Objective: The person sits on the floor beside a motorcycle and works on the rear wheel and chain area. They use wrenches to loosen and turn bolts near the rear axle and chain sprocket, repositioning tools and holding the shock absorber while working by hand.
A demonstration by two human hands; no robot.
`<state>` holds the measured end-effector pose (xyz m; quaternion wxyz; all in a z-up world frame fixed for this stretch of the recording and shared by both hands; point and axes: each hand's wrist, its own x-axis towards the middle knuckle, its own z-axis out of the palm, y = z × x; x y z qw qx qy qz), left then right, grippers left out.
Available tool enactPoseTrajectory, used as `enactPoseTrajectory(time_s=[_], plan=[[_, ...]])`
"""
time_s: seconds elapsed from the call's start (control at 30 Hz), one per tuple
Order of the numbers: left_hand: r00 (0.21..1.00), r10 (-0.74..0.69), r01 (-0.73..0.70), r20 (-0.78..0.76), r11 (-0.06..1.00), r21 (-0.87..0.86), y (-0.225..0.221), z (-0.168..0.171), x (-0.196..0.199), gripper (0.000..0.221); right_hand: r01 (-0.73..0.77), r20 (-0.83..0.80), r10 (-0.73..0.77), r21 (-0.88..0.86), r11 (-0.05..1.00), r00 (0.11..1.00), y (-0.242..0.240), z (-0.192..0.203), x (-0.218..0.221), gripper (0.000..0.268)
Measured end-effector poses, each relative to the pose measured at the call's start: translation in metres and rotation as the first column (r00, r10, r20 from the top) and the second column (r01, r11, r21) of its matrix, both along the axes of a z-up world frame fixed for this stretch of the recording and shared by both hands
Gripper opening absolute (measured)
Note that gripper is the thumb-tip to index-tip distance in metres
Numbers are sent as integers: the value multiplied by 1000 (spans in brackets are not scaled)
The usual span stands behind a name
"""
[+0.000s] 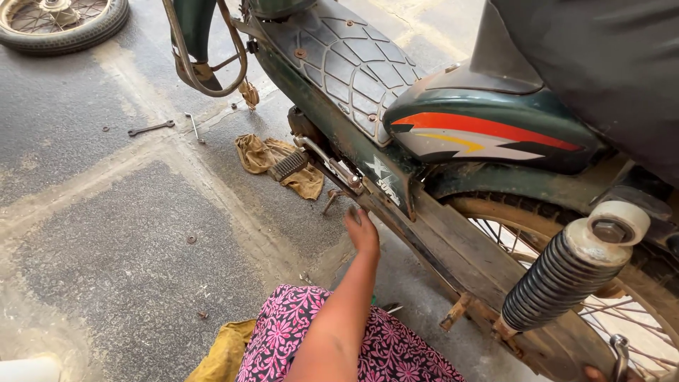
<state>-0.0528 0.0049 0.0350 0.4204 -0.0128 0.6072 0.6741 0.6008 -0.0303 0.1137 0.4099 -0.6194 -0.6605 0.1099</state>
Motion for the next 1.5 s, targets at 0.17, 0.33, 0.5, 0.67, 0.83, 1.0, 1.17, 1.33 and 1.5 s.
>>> enactPoseTrajectory(time_s=[0.17,0.33,0.5,0.67,0.83,1.0,1.17,1.33,1.5], plan=[[472,-60,-33,-880,996,-86,-36,92,-17,65,8,-10,-8,2,1000,1000,-9,-50,21,50],[264,-204,167,-943,972,-164,-39,96,-29,75,27,-26,-26,18,999,999,-28,-82,21,51],[296,-345,226,-891,931,-285,-40,100,-46,62,29,-42,-28,25,999,999,-49,-119,27,51],[170,-465,271,-869,870,-412,-38,95,-64,50,84,-39,-86,-50,995,996,-49,-126,8,52],[268,-539,341,-798,828,-445,-29,85,-61,47,174,103,-151,-269,947,983,-52,-80,-14,50],[447,-264,139,-855,964,-226,-33,93,-41,44,297,219,-234,-323,899,947,-83,-53,-43,54],[321,-56,202,-946,979,10,-29,103,-27,71,221,54,-216,-135,966,975,-94,-28,-68,56],[403,-158,209,-902,975,-78,-19,90,-28,76,229,38,-226,-227,947,973,-100,-3,-87,52],[466,-203,193,-861,973,-125,-25,109,-33,65,185,-7,-188,-155,971,982,-94,-15,-85,52]])
